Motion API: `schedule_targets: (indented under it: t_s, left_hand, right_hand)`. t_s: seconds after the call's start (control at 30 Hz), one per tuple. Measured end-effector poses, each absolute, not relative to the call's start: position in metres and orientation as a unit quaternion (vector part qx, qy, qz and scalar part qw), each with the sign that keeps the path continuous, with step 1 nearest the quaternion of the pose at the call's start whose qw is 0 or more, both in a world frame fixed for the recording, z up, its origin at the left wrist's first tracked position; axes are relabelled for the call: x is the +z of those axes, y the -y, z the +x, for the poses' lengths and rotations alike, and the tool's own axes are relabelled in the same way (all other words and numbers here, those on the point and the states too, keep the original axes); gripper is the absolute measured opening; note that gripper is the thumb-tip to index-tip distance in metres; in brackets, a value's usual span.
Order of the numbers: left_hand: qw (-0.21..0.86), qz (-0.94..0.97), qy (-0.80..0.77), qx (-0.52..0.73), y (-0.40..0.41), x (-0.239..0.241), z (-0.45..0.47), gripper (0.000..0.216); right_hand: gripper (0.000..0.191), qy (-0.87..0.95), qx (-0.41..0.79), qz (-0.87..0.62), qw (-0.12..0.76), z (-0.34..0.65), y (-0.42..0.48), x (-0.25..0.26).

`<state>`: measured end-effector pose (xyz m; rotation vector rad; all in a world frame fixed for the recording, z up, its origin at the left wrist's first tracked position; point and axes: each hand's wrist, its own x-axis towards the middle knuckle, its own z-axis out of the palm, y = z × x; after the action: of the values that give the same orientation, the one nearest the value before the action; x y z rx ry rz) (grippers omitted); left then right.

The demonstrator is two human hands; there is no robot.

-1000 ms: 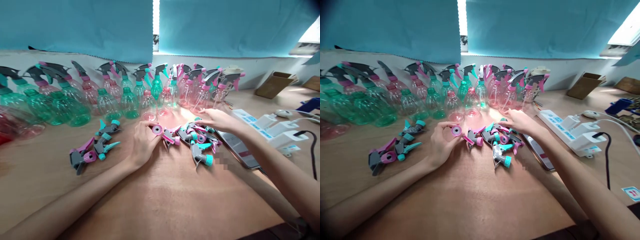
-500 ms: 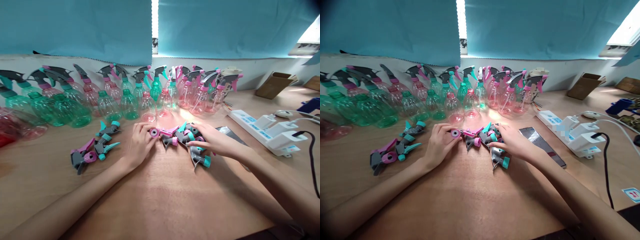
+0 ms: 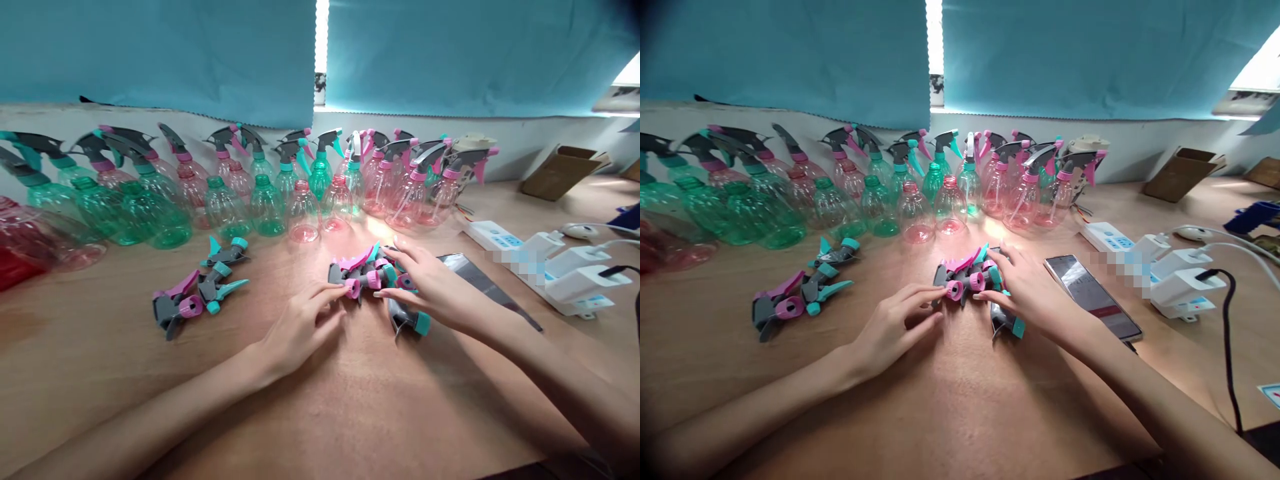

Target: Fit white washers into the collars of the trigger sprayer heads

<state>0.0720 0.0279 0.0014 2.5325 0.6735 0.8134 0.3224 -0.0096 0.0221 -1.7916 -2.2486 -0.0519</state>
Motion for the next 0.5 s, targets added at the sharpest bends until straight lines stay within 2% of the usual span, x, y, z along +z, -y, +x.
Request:
schedule_targets:
  t_s: [0.2,0.33,0.5]
  left_hand:
    - [0.219,0.901,-0.181,0.328,-0.010,0.010,0.060,0.021]
    - [0.159,0.901,-0.251,0.316,-0.016,0.014,0.031,0.015]
    - [0.099,0.876,-0.353,0.313,-0.032,0.014,-0.024,0.015]
  right_hand:
    - [0.056,0.797,-0.063,-0.582,0.147,0.295,0.017,0.025]
    - [0.039,0.824,-0.112,-0.533,0.154,0.264,0.019,0.041]
    - [0.022,0.885,-0.110,-0.444,0.092,0.231,0.012,0.041]
